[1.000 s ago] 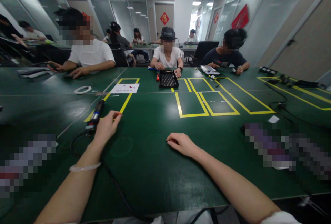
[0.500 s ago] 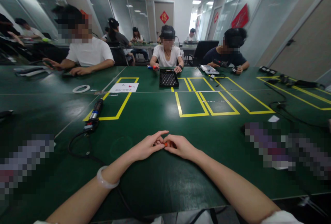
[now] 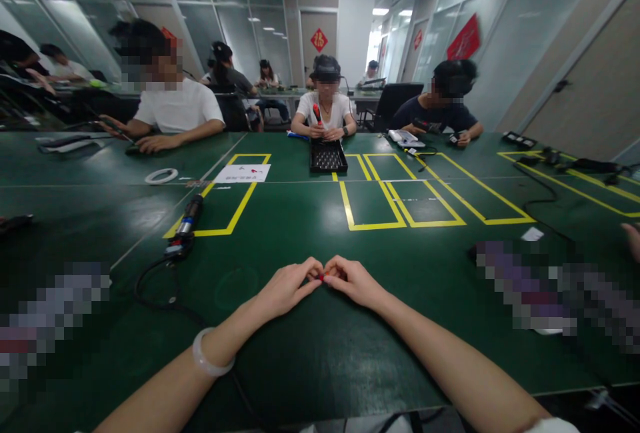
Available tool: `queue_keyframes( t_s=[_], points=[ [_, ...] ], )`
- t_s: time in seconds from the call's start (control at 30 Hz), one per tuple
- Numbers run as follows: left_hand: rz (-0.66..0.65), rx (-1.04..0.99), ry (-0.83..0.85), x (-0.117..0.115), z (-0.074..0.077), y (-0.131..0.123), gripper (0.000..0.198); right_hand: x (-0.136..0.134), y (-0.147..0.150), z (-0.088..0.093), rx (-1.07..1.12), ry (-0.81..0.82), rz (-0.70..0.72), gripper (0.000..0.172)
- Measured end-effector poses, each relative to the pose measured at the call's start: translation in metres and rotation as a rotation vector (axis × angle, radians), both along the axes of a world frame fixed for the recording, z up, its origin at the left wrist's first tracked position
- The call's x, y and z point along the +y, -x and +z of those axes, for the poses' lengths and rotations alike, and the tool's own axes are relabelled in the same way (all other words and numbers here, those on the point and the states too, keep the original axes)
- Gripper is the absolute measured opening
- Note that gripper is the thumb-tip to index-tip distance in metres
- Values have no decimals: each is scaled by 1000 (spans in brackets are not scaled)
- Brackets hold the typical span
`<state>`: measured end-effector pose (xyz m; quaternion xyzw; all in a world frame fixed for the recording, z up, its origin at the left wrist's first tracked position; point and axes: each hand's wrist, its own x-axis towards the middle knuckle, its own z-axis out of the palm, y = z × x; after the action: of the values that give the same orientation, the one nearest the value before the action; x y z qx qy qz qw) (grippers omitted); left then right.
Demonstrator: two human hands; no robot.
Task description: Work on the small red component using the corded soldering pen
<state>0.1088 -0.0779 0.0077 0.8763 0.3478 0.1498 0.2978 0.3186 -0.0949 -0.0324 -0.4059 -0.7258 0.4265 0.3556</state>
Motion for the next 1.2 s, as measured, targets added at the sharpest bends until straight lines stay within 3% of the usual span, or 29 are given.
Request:
queue_keyframes(
  t_s=[0.17, 0.37, 0.67, 0.77, 0.9, 1.03, 1.1, 1.2],
  points=[
    [3, 3, 16, -2, 2, -1, 21, 1, -1, 0, 32, 48, 16, 21],
    [23, 16, -96, -1, -2, -2, 20, 2, 0, -2, 126, 136, 29, 27],
    [36, 55, -92, 2, 0, 0, 27, 2, 1, -4, 150, 118, 24, 23],
    [70, 65, -128, 13, 4, 8, 33, 3, 0, -3, 133, 125, 15, 22],
    [318, 116, -327, 50, 4, 53, 38, 3, -1, -2, 121, 130, 0, 20],
    [738, 332, -549, 88, -4, 126, 48, 3, -2, -1, 111, 116, 12, 20],
    [927, 454, -547, 97, -8, 160, 61, 3, -2, -2, 107, 109, 17, 21],
    [1099, 578, -340, 99, -9, 194, 78, 3, -2, -3, 113, 109, 23, 23]
  ],
)
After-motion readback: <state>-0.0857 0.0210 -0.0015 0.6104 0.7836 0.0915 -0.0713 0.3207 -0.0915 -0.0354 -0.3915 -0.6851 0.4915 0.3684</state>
